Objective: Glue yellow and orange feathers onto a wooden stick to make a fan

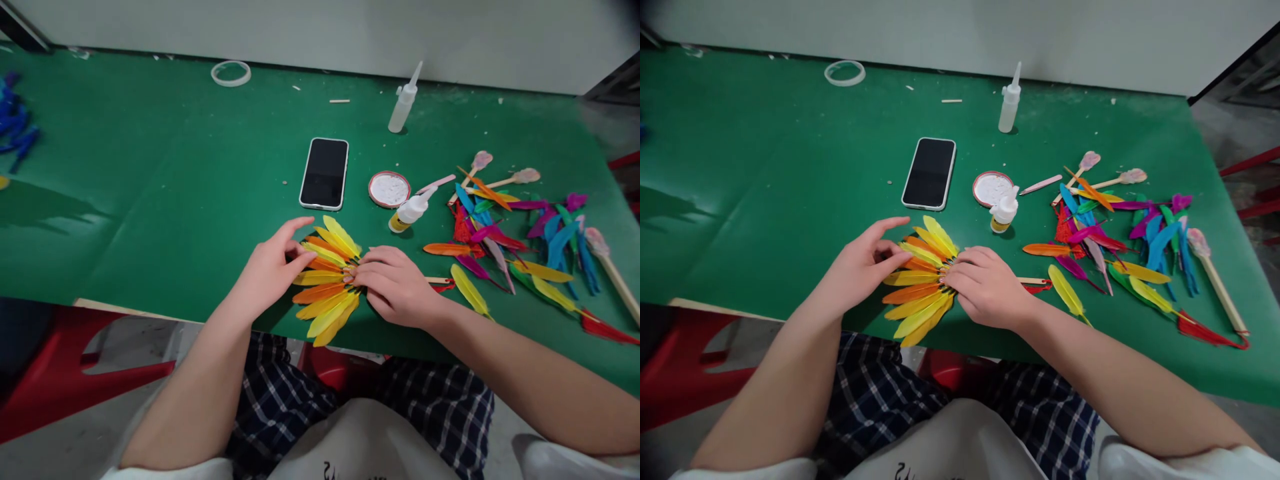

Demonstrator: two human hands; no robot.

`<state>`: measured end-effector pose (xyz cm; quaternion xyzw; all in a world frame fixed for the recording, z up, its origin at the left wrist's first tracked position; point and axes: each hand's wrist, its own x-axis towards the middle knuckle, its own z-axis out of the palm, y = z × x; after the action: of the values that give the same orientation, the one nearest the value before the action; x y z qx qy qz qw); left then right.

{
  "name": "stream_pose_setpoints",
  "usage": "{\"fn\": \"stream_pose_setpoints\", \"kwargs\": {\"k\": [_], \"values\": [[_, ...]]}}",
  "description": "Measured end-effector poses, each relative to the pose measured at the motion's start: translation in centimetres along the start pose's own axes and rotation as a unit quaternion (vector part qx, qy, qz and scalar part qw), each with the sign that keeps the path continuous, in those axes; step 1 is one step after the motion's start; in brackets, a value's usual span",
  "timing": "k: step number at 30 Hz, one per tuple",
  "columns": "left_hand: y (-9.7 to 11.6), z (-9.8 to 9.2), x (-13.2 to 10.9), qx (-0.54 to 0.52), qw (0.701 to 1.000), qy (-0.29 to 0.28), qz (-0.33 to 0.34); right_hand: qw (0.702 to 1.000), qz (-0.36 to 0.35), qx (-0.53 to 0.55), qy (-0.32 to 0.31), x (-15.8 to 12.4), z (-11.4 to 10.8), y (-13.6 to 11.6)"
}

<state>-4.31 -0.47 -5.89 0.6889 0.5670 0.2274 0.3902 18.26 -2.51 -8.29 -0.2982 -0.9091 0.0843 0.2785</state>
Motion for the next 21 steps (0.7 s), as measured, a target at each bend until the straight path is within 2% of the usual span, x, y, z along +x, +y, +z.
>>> {"fn": "stream_pose_setpoints", "kwargs": {"k": [6,18,21], "values": [[-0.10,0.18,0.16,0.016,1.000,0.014,0.000,1.000,-0.015,-0.008,0.011,0.00,0.10,-0.11],[-0.29,0.27,0.33,0.010,1.000,0.010,0.008,1.000,-0.005,-0.013,-0.009,0.04,0.16,-0.33],[-0.26,0.20,0.26,0.007,1.000,0.007,0.005,1.000,-0.006,0.003,0.007,-0.03,-0.01,-0.25]]}}
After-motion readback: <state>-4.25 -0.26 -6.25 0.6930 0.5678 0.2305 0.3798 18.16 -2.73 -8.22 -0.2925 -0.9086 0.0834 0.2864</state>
